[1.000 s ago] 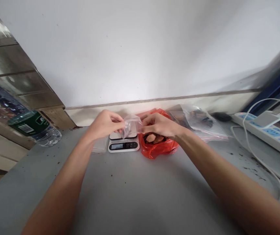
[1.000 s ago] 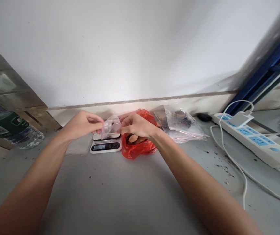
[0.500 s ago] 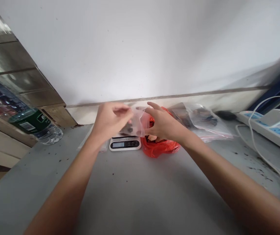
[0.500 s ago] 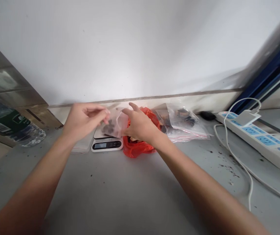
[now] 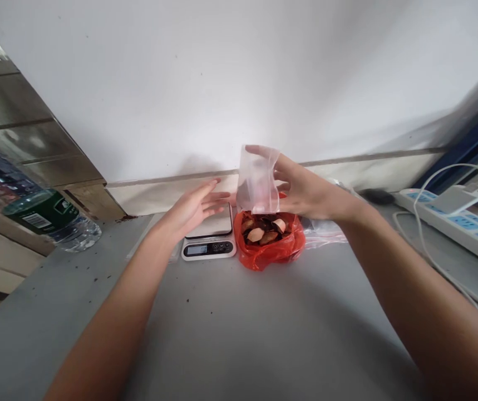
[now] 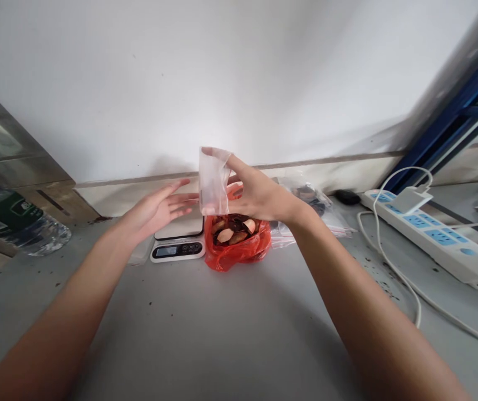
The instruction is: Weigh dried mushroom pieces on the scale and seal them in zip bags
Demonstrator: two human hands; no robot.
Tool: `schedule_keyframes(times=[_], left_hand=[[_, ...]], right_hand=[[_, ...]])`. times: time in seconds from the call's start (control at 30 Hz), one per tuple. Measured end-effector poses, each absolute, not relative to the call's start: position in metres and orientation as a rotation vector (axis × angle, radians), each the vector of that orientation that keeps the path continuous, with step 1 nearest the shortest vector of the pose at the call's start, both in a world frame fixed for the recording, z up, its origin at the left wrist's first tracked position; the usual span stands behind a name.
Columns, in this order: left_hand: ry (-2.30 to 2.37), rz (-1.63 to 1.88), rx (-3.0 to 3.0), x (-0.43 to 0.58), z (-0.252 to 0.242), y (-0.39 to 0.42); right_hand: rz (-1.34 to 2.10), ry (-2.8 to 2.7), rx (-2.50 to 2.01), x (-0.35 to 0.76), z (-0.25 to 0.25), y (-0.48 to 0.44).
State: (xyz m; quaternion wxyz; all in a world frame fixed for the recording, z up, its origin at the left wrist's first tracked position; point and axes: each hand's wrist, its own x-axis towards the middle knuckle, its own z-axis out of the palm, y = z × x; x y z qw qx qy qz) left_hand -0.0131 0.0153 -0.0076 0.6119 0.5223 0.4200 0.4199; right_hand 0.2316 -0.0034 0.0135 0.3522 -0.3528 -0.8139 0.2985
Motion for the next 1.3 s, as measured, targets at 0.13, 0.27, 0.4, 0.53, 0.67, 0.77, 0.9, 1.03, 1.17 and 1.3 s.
schedule_keyframes(times=[0.13, 0.27, 0.4, 0.53, 0.67, 0.77, 0.9, 1.03, 1.17, 1.3], left_hand=[[0.861, 0.862, 1.193, -0.008, -0.008, 0.017], [0.849, 0.880, 1.145, -0.008, -0.006, 0.018], [0.902, 0.993, 1.146, -0.007, -0.004, 0.024], [0.956, 1.111, 1.249, -0.004, -0.003, 0.029], [1.014, 1.173, 1.385, 0.002, -0.004, 0.027], [1.060, 1.255, 1.454, 0.010, -0.004, 0.024], [1.071, 1.263, 1.592, 0.023, -0.004, 0.020], [1.064, 1.297, 1.789, 0.034, 0.002, 0.012], [0.980, 1.313, 2.002, 0.037, 0.010, 0.000], [0.910, 1.407, 2.049, 0.037, 0.014, -0.008]], right_hand=[[0.922, -2.015, -0.864, 0.233, 0.019, -0.009], [0.909, -2.036, -0.917, 0.243, 0.023, -0.007], [0.795, -2.117, -1.120, 0.264, 0.019, 0.003], [0.610, -2.257, -1.254, 0.284, 0.022, 0.007], [0.592, -2.352, -1.468, 0.298, 0.029, 0.006], [0.577, -2.325, -1.553, 0.302, 0.030, 0.007], [0.643, -2.306, -1.488, 0.301, 0.026, 0.009], [0.725, -2.271, -1.443, 0.296, 0.025, 0.007], [0.795, -2.311, -1.369, 0.289, 0.027, 0.001], [0.723, -2.361, -1.405, 0.284, 0.029, 0.000]])
